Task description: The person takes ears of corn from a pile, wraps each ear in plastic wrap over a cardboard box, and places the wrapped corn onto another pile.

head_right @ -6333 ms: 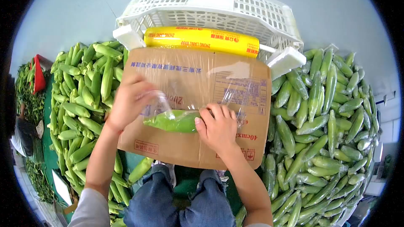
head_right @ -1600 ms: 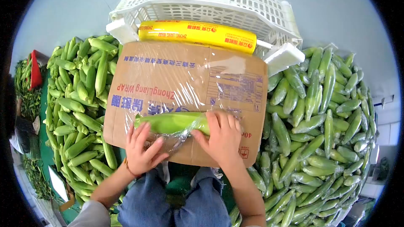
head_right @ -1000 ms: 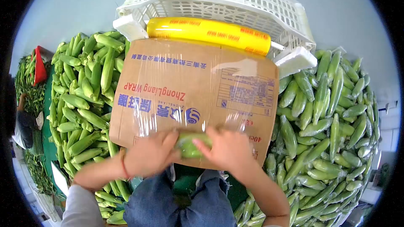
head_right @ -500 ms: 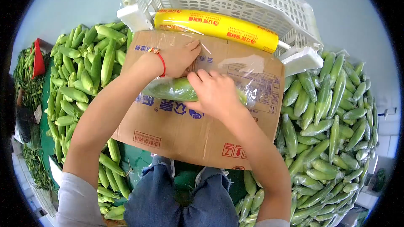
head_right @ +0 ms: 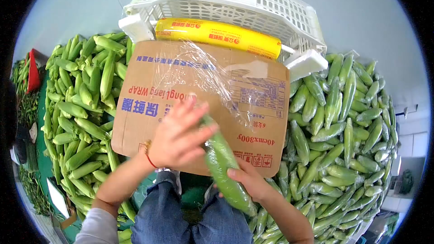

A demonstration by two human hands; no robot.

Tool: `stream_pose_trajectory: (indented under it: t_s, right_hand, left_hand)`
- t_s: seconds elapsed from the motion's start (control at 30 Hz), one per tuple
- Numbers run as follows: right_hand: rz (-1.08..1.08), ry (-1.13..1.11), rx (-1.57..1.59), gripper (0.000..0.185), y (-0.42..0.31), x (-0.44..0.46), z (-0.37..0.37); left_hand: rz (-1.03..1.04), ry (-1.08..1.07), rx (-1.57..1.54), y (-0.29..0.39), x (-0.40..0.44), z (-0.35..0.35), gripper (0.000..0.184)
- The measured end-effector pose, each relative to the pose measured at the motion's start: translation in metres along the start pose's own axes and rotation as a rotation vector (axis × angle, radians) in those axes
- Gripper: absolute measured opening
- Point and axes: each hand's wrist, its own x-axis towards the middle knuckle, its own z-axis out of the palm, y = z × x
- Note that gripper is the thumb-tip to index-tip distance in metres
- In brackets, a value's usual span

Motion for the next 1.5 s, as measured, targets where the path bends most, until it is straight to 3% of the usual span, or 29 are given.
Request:
stream_pose_trajectory:
  t_s: [0.03,0.1,0.17,0.2,0.23,0.27,0.3,0.33,0.43,0.5,0.57,0.63,0.7,0.8,0.83,0.9,0.93,1.03,1.07,1.13,1.17,1.2,1.23,1.27,1.33,1.37,1.4,1.43,1.5]
  right_hand:
    - [0.054,-0.268,0.262,0.089,0.003,0.006,0.005]
    - [0.170,-0.812,0.784,0.093,0.014,0.030,0.021]
    - [0.026,-1.214,0.958,0.096,0.030,0.065,0.049]
    - [-0.043,-1.421,1.029,0.097,0.031,0.077,0.058]
    - [-0.076,-1.406,1.019,0.098,0.030,0.078,0.060]
    - [-0.113,-1.390,1.011,0.099,0.030,0.079,0.062]
    - [-0.069,-1.277,1.002,0.098,0.028,0.072,0.059]
    - [-0.026,-1.164,0.989,0.097,0.026,0.066,0.056]
    - [-0.015,-0.463,0.604,0.085,0.022,0.037,0.033]
    - [-0.112,-0.106,-0.153,0.079,0.009,0.022,0.010]
    - [-0.719,0.240,-0.888,0.076,0.002,0.016,0.003]
    - [-0.795,0.394,-1.065,0.073,-0.017,-0.010,0.014]
    - [-0.981,0.541,-1.165,0.069,-0.027,-0.024,0.011]
    - [-1.435,0.697,-1.149,0.056,-0.040,-0.012,-0.012]
    - [-1.305,0.517,-0.661,0.050,-0.041,-0.010,-0.009]
    - [-0.937,0.127,0.256,0.038,-0.045,-0.002,-0.001]
    - [-1.037,-0.188,0.422,0.024,-0.035,0.009,0.002]
    - [-1.039,-0.083,0.156,0.032,-0.033,-0.003,0.009]
    - [-1.012,0.030,0.075,0.026,-0.043,-0.007,0.007]
    - [-1.144,0.055,0.405,0.033,-0.057,0.004,-0.005]
    - [-1.205,0.062,0.573,0.037,-0.059,0.009,-0.005]
    - [-1.303,0.201,0.516,0.051,-0.057,0.010,0.000]
    - [-1.213,0.320,0.392,0.054,-0.038,0.019,0.008]
    - [-1.117,0.437,0.268,0.058,-0.003,0.034,0.018]
    - [-0.880,0.443,0.414,0.058,0.040,0.042,0.018]
    - [-0.726,0.322,0.672,0.055,0.052,0.041,0.011]
    - [-0.809,0.426,0.341,0.046,0.068,0.046,-0.015]
    - [-0.785,0.458,0.394,0.041,0.069,0.034,-0.037]
    - [-0.703,0.547,0.663,0.041,0.050,0.007,-0.089]
  left_hand:
    - [-0.038,0.055,-0.043,0.008,-0.005,0.005,0.050]
    - [-0.293,0.268,-0.527,0.020,0.007,0.010,0.058]
    - [-0.718,0.542,-1.437,0.036,0.037,0.003,0.067]
    - [-0.618,0.527,-1.734,0.026,0.032,0.005,0.063]
    - [-0.538,0.487,-2.026,0.016,0.026,0.007,0.058]
    - [-0.578,0.523,-2.037,0.019,0.029,0.010,0.051]
    - [-0.627,0.549,-2.056,0.021,0.029,0.013,0.045]
    - [-0.767,0.541,-1.852,0.021,0.027,0.013,0.038]
    - [-1.071,0.493,-1.209,0.007,0.017,0.006,0.022]
    - [-1.045,0.455,-0.943,0.000,-0.006,0.002,0.024]
    - [-0.926,0.311,-0.489,-0.013,-0.054,0.010,0.029]
    - [-1.251,0.438,-0.704,0.009,-0.060,-0.002,0.038]
    - [-1.308,0.278,-0.862,0.010,-0.094,-0.012,0.045]
    - [-1.539,-0.296,-0.998,0.051,-0.089,-0.031,0.068]
    - [-1.545,-0.551,-0.955,0.059,-0.091,-0.035,0.075]
    - [-1.493,-0.856,-1.025,0.071,-0.092,-0.037,0.081]
    - [-1.465,-0.994,-1.038,0.077,-0.085,-0.040,0.083]
    - [-1.065,-0.729,-1.097,0.074,-0.091,-0.035,0.080]
    - [-0.888,-0.634,-1.075,0.076,-0.084,-0.033,0.086]
    - [-0.694,-0.692,-0.812,0.078,-0.053,-0.042,0.102]
    - [-0.651,-0.651,-0.880,0.075,-0.038,-0.034,0.102]
    - [-0.616,-0.583,-0.845,0.076,-0.029,-0.019,0.101]
    - [-0.575,-0.512,-0.810,0.080,-0.019,-0.005,0.099]
    - [-0.636,-0.609,-0.709,0.086,0.001,0.001,0.095]
    - [-0.753,-0.793,-0.502,0.095,0.032,0.008,0.089]
    - [-0.547,-0.785,-0.457,0.093,0.030,0.014,0.085]
    - [-0.355,-0.767,-0.408,0.093,0.023,0.022,0.082]
    - [-0.164,-0.750,-0.353,0.094,0.017,0.026,0.078]
    - [-0.184,-0.707,-0.246,0.091,0.004,0.013,0.068]
